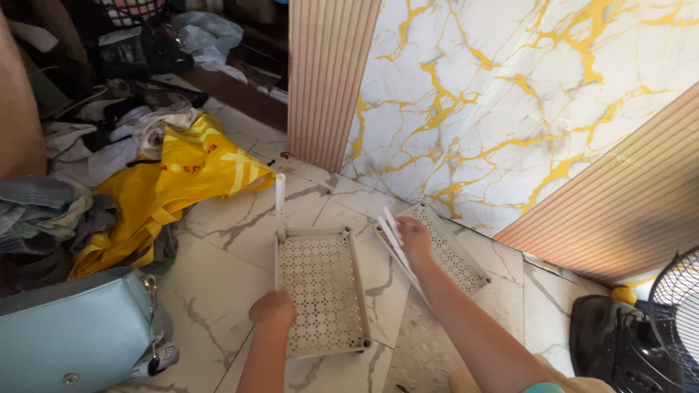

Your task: The person assembles a small rolling cart by inserting white plastic legs into the holes of perforated trays. They repeatedly insert and remove the legs to fit them securely, then flip the assembled unit to show the wheels.

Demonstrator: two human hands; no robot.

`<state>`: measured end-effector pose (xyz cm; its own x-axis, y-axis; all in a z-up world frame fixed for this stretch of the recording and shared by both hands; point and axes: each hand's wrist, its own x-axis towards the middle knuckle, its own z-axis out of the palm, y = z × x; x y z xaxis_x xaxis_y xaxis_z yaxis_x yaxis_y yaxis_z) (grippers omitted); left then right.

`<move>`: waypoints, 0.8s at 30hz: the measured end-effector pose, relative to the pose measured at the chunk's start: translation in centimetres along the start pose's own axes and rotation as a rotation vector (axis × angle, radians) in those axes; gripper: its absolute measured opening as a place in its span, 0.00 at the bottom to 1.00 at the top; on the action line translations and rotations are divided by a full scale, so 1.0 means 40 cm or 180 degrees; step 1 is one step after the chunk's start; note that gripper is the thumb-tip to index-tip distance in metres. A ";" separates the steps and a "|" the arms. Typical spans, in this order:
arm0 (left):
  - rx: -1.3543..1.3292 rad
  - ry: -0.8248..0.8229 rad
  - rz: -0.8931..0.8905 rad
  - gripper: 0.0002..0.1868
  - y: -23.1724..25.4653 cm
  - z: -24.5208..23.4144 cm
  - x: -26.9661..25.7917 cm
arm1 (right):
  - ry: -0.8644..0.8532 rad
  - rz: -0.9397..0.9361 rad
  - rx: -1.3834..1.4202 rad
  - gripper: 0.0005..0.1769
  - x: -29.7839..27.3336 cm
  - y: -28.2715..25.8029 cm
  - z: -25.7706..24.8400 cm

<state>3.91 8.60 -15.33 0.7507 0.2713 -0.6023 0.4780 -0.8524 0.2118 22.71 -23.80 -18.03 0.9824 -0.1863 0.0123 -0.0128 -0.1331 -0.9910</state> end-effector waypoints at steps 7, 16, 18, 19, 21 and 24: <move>-0.0994 0.0310 -0.0088 0.35 -0.012 0.078 0.096 | -0.0967 -0.1550 -0.1095 0.14 -0.173 -0.295 0.326; -0.3934 -0.0352 -0.0694 0.59 0.052 0.045 0.067 | -0.1609 -0.1313 -0.1179 0.32 -0.274 -0.502 0.457; -0.3028 -0.0547 -0.0288 0.61 0.054 0.086 0.089 | -0.1637 -0.1321 -0.1327 0.34 -0.293 -0.516 0.468; -0.2573 -0.0630 -0.0085 0.62 0.056 0.106 0.102 | -0.1640 -0.1402 -0.1423 0.35 -0.304 -0.524 0.474; -0.2184 -0.0213 0.0476 0.58 0.060 0.139 0.123 | -0.1732 -0.1673 -0.1573 0.38 -0.328 -0.539 0.491; -0.2005 -0.0032 0.1141 0.55 0.054 0.165 0.142 | -0.2125 -0.2166 -0.1662 0.41 -0.372 -0.541 0.502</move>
<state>6.20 5.33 -23.39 0.9078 0.0167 -0.4190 0.3774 -0.4681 0.7990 12.11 1.40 0.56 0.7146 0.6289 0.3063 0.6501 -0.4352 -0.6229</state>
